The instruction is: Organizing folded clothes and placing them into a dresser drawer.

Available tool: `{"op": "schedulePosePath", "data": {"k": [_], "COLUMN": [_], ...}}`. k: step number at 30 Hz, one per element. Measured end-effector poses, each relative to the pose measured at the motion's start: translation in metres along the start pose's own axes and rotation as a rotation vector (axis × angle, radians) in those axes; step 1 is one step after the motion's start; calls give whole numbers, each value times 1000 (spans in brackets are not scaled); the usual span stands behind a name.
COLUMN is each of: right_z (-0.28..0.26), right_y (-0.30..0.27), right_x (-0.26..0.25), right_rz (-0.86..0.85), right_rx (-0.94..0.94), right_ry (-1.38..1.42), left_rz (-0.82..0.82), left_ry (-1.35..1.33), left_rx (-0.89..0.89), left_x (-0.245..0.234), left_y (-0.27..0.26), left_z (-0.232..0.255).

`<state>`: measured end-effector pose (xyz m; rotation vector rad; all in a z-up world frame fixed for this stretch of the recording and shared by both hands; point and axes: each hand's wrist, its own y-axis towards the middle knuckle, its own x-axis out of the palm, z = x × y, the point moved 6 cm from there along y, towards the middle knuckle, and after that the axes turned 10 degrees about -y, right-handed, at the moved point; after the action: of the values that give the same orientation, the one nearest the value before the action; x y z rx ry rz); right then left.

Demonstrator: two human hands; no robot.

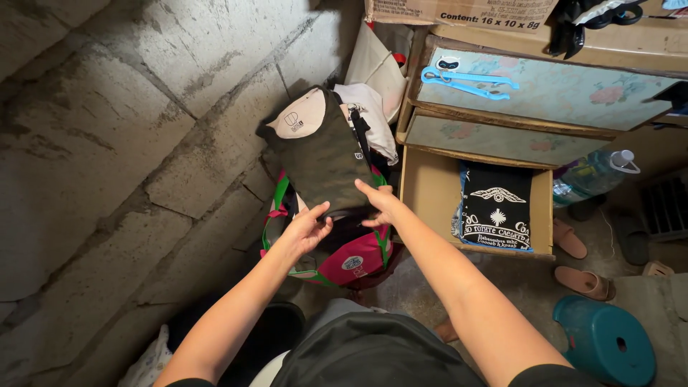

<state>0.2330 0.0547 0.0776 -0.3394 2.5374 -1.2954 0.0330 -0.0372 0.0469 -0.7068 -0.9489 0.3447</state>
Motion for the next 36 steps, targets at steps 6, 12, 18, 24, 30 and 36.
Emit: {"op": "schedulePosePath", "data": {"k": [6,12,18,24,30,36], "right_z": [-29,-30,21,-7,-9,-64], "right_y": [28,18,62,21,-11,-40], "right_x": [2,7,5,0,20,22], "right_rz": [-47,-78,-117,547,-212,-384], "right_rx": [-170,-262,-158,-508,-67,-302], "right_ry": [-29,-287,-424,-961,170,456], "left_rz": [-33,25,87,-23,-164,-348], "left_ry": [-81,55,293,258,-198,-413], "left_rx": [-43,-115,-37,430,181,-31], "left_x": [-3,-46,-45,-35,32,58], "left_y": [-16,8,-7,35,1,-32], "left_z": [14,14,17,31,31,23]}}
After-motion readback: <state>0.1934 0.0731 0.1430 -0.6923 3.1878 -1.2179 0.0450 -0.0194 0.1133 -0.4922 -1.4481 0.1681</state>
